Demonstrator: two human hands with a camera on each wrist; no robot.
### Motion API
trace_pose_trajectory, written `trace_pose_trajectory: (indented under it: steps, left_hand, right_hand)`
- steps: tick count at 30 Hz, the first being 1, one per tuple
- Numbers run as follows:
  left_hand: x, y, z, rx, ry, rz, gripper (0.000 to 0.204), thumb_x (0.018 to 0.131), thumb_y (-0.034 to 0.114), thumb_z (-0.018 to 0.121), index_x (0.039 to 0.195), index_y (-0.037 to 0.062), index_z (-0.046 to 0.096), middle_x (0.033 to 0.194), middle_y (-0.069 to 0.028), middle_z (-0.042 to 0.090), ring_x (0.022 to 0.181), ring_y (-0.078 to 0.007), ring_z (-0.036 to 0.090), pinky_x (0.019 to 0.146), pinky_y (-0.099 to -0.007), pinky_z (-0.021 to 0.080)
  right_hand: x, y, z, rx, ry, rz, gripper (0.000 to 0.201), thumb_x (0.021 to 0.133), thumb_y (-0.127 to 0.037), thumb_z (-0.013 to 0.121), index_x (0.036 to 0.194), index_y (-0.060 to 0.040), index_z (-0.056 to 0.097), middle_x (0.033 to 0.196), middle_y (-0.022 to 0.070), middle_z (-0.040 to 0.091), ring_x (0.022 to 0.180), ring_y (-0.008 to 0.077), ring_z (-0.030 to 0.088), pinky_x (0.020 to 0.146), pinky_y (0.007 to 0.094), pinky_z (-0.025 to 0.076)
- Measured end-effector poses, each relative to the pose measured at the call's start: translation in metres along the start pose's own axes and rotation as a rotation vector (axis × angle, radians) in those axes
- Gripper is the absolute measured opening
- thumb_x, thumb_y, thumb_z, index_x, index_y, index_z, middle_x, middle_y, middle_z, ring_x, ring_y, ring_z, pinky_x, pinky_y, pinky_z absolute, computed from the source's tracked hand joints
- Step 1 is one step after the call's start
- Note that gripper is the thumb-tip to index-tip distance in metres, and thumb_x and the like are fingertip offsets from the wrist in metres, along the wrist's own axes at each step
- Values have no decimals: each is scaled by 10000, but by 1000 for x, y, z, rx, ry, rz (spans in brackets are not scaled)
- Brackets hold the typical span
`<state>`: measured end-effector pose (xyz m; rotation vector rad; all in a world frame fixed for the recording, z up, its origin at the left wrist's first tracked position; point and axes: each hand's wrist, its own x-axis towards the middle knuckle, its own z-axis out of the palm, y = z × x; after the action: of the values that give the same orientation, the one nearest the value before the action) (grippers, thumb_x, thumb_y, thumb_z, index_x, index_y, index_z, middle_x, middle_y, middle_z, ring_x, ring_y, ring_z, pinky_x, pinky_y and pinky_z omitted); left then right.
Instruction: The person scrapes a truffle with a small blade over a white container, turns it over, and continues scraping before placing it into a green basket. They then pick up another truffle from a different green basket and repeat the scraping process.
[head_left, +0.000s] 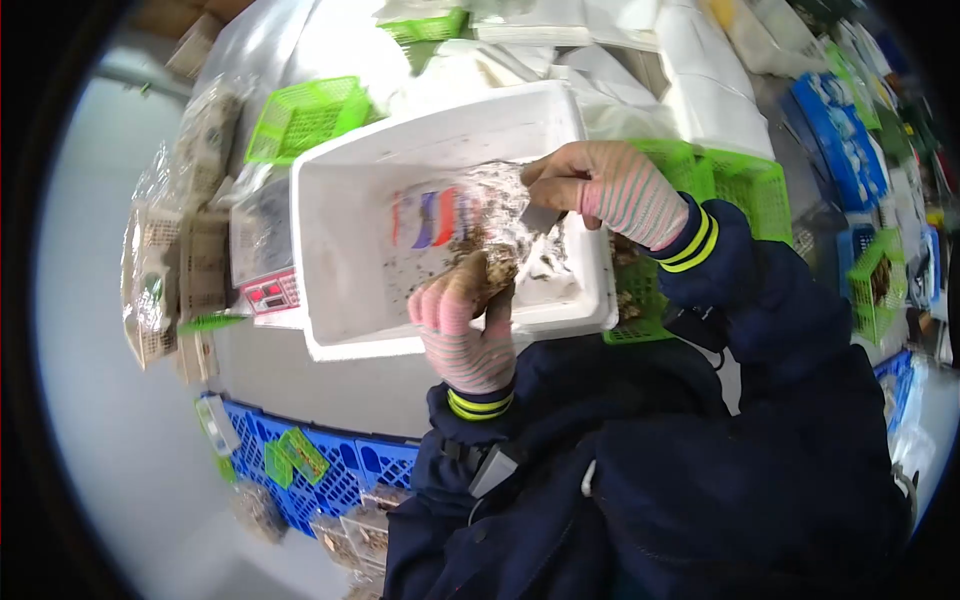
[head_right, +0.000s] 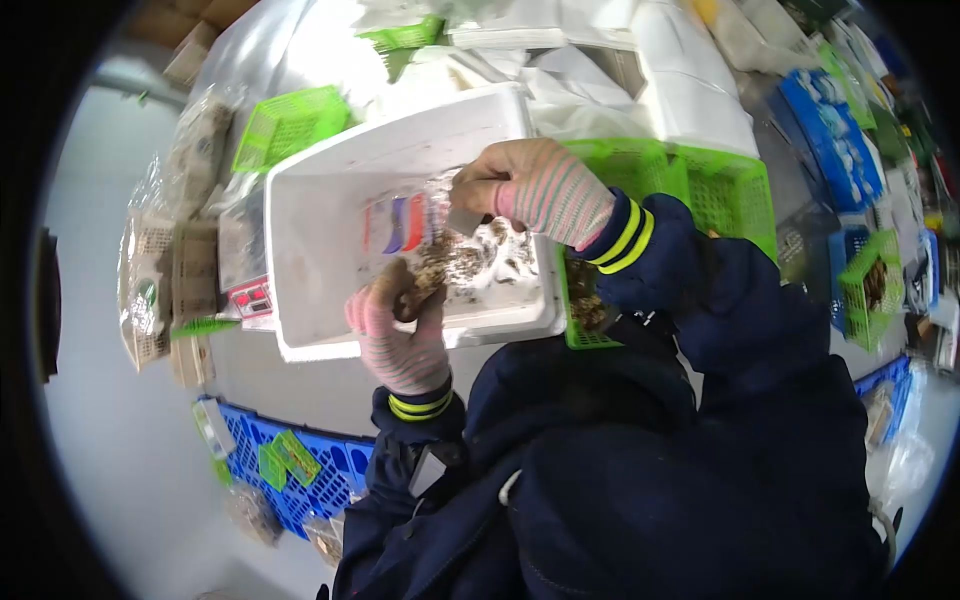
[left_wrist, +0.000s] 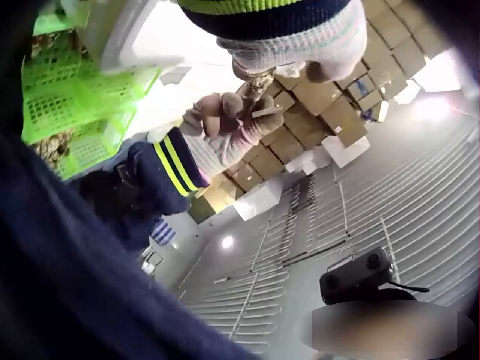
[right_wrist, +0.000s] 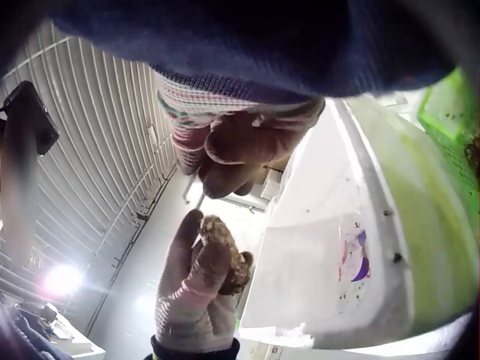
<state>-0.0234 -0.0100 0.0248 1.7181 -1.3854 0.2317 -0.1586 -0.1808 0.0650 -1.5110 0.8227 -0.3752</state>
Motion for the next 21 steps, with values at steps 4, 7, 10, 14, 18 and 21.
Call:
trace_pose_trajectory:
  steps: [4,7,10,14,18,21]
  left_hand:
    - [-12,47,7,-579,-329,-470,736,755,42,766,1384,27,384,972,-97,637,804,-135,590,742,-263,487]
    - [-39,65,30,-950,-501,-675,770,811,153,746,1427,28,301,994,-108,632,895,-167,615,808,-288,490]
    - [-67,88,61,-1234,-694,-912,799,813,143,745,1435,15,260,1027,-104,617,959,-172,602,852,-296,480]
    - [-79,116,100,-1290,-928,-1047,701,860,87,692,1418,5,274,1022,-94,599,802,-128,556,697,-268,476]
    - [-111,127,138,-1321,-1088,-842,612,873,148,668,1379,0,357,1167,-170,557,1051,-235,536,916,-335,431]
    - [-112,104,172,-355,-924,-125,480,730,124,719,1167,26,546,1116,-206,560,1067,-390,517,949,-431,423]
  right_hand:
    - [-56,7,-20,194,-275,113,319,832,-345,715,934,-45,674,776,54,676,572,84,594,461,197,451]
    - [-101,49,-31,348,-218,207,324,826,-339,724,932,-38,668,892,57,680,652,89,612,471,197,463]
    - [-142,90,-51,523,-94,309,318,837,-298,718,949,-4,675,872,66,681,666,112,615,516,213,502]
    - [-181,120,-79,578,64,276,254,864,-221,680,959,14,671,810,91,664,678,134,634,551,242,529]
    - [-215,159,-133,510,331,292,217,873,-185,654,959,15,654,801,58,646,692,148,630,575,226,524]
    - [-236,247,-185,20,593,115,278,871,-242,674,1060,-42,636,882,46,645,704,132,639,567,211,513]
